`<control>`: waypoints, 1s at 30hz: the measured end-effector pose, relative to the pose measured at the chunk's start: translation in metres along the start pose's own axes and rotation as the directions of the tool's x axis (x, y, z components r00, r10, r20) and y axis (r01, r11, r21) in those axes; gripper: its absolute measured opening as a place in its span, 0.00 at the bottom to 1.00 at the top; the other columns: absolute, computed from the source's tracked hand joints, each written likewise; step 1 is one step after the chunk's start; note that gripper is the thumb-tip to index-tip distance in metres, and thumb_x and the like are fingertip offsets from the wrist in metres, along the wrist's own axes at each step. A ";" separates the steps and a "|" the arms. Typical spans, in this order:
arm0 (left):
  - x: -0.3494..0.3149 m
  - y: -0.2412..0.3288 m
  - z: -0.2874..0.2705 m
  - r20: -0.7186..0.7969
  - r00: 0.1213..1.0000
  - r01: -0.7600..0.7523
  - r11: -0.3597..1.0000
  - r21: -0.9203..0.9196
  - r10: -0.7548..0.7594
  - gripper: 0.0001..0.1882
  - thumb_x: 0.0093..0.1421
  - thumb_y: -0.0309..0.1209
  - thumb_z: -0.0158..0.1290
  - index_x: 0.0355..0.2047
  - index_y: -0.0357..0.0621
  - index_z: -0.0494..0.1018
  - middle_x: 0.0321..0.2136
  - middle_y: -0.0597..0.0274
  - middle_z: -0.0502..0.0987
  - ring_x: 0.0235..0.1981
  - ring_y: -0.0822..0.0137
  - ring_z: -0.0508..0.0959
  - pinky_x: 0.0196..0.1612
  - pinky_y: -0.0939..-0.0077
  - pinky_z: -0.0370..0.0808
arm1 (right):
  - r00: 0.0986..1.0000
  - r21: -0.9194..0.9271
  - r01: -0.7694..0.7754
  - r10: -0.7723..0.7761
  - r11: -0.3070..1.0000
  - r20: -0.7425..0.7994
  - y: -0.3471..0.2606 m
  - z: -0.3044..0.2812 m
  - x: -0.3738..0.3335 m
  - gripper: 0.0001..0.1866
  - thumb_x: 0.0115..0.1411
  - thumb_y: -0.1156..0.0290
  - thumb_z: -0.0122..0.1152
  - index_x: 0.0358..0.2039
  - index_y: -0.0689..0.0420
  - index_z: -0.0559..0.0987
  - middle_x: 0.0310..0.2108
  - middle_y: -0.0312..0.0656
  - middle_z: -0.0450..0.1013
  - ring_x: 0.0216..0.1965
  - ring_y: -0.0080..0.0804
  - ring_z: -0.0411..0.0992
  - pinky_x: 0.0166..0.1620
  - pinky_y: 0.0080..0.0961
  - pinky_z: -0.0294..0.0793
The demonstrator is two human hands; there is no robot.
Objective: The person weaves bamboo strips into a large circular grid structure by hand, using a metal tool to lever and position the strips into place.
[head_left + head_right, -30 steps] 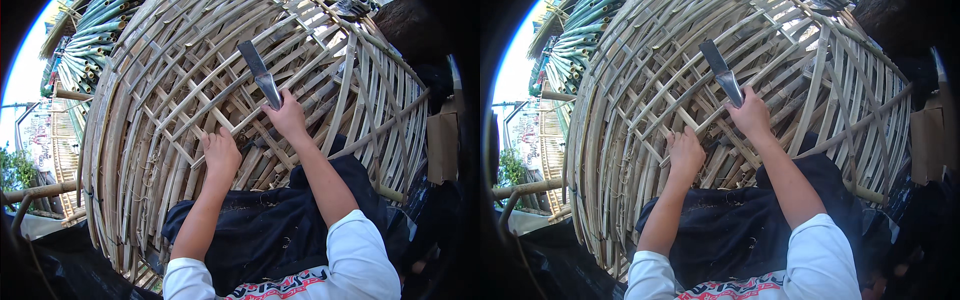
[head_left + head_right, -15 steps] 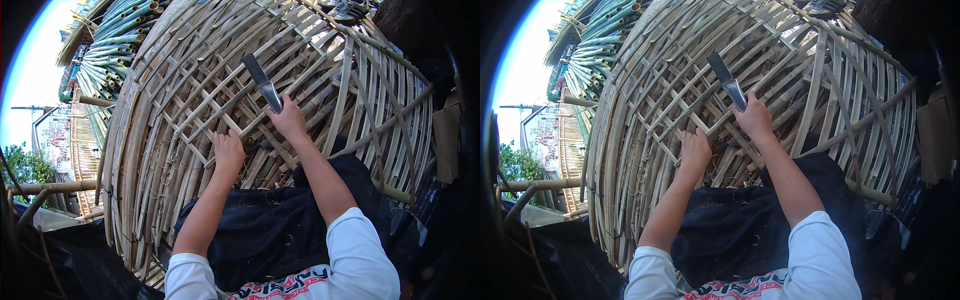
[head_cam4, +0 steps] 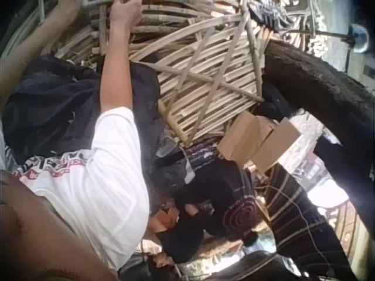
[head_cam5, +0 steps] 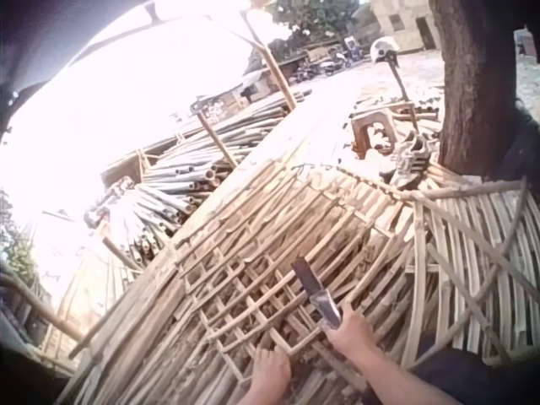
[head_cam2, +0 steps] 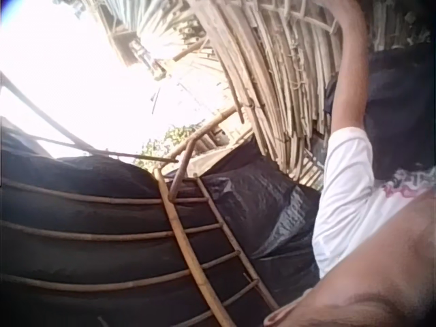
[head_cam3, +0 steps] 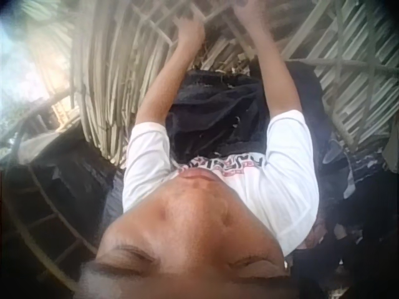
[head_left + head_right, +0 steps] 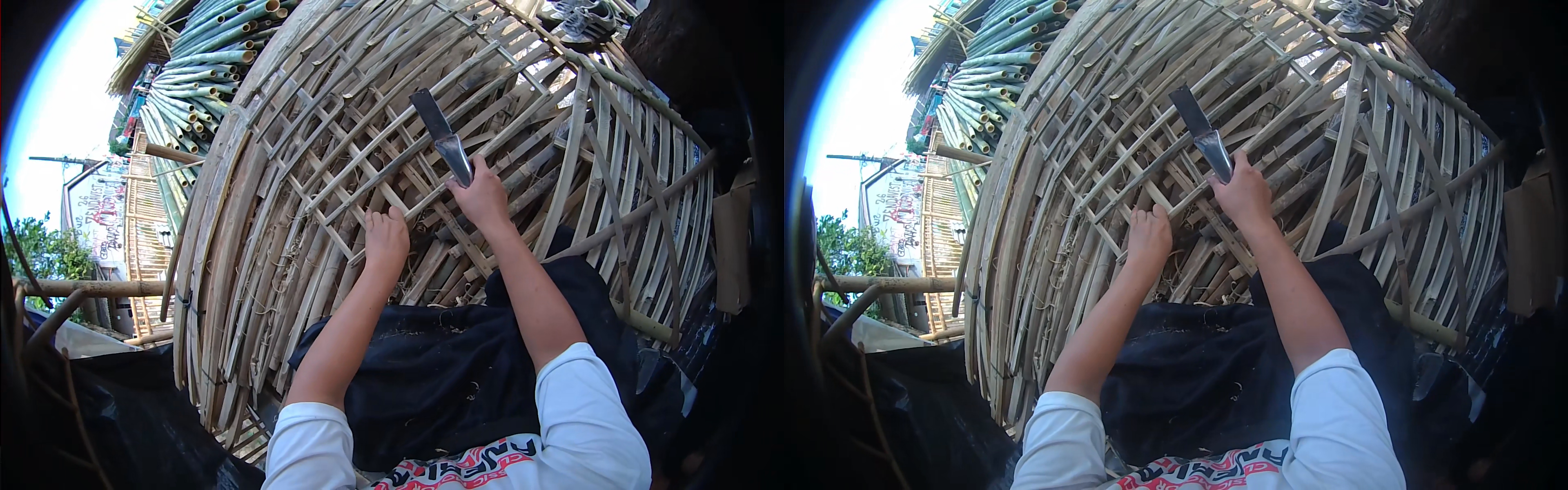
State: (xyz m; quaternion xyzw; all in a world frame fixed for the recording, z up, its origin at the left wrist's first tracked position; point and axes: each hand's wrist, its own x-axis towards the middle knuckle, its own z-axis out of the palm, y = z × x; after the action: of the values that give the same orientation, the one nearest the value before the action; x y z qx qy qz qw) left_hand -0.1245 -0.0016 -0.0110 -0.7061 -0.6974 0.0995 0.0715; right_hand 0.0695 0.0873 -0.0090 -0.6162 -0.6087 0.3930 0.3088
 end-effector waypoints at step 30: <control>0.011 0.037 -0.014 0.231 0.950 0.074 0.873 0.483 -0.208 0.17 0.63 0.34 0.51 0.50 0.39 0.75 0.40 0.58 0.75 0.49 0.53 0.72 0.61 0.40 0.63 | 0.992 0.064 0.128 -0.128 0.990 0.005 0.005 -0.001 0.001 0.22 0.55 0.60 0.70 0.41 0.63 0.74 0.31 0.57 0.78 0.35 0.56 0.79 0.40 0.45 0.75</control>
State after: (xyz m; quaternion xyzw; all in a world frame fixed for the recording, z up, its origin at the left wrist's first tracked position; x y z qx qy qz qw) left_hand -0.0853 0.0095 -0.0066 -0.5937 -0.7057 0.3567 0.1490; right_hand 0.0723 0.0880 -0.0128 -0.5639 -0.6355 0.3943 0.3503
